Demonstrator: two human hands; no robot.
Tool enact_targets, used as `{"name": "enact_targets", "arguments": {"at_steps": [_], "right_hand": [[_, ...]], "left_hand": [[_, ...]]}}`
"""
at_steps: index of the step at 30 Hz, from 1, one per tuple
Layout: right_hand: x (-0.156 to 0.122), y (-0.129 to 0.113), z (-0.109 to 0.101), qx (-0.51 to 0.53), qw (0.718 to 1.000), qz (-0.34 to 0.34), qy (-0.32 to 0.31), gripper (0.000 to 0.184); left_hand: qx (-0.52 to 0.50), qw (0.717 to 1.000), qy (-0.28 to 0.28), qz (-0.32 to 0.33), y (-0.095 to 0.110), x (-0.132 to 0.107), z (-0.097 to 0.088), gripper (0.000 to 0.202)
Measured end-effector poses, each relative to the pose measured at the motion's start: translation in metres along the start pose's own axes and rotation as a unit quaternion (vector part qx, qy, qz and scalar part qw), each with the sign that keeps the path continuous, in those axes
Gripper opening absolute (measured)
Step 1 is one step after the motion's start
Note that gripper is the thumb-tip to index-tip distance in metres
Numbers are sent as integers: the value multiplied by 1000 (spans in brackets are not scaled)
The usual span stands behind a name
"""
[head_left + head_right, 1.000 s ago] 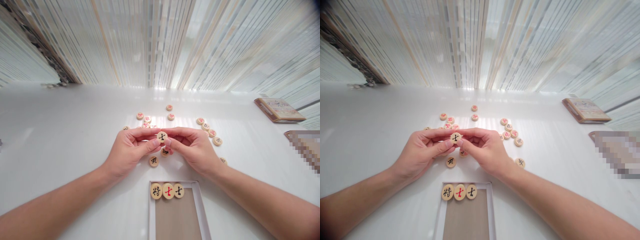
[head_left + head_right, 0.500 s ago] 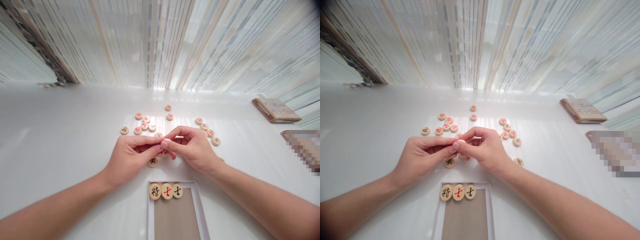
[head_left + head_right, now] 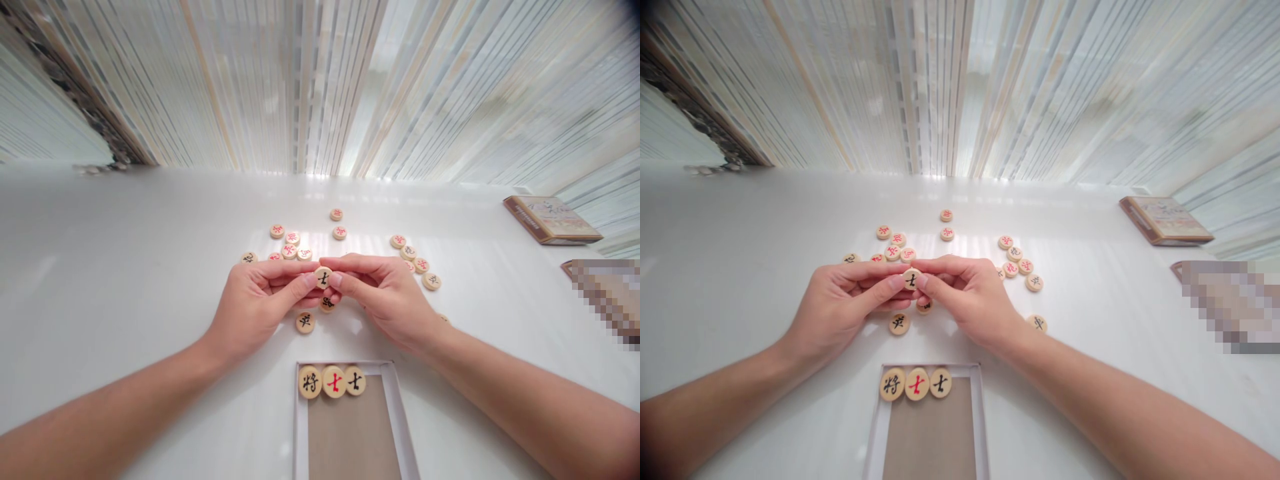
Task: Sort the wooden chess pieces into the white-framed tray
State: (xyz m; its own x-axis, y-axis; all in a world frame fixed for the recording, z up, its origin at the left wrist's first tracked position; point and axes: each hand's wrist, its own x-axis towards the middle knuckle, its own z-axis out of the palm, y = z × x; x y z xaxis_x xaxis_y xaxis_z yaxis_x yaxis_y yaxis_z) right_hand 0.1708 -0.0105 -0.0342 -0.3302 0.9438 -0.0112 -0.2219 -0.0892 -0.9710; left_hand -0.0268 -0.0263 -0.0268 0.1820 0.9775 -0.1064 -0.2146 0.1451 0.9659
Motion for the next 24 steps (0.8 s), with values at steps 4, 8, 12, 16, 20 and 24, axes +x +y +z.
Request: {"name": "enact_targets", "arguments": {"at_steps": [4,8,12,16,20,24], "right_hand": [[-1,1,2,9,1000,-5,0,35],[-1,2,4,8,1000,1,13,43],[-1,1,4,3,1000,18,25,45],[-2,-3,3,-8,999,36,24,37],[-2,-5,4,-18,999,31,28,30],[-3,-6,4,-30,999,29,31,29]], "left_hand": [[0,1000,7,-12,-1,0,-1,23],[5,1000,8,-11,0,-1,0,29],[28,1000,-6,10,-1,-4,1,23],[39,998,-30,26,-2,-6,0,17],[38,998,-52,22,0,-6,0,18],[36,997,-66,19,2,-5,-1,19]]}}
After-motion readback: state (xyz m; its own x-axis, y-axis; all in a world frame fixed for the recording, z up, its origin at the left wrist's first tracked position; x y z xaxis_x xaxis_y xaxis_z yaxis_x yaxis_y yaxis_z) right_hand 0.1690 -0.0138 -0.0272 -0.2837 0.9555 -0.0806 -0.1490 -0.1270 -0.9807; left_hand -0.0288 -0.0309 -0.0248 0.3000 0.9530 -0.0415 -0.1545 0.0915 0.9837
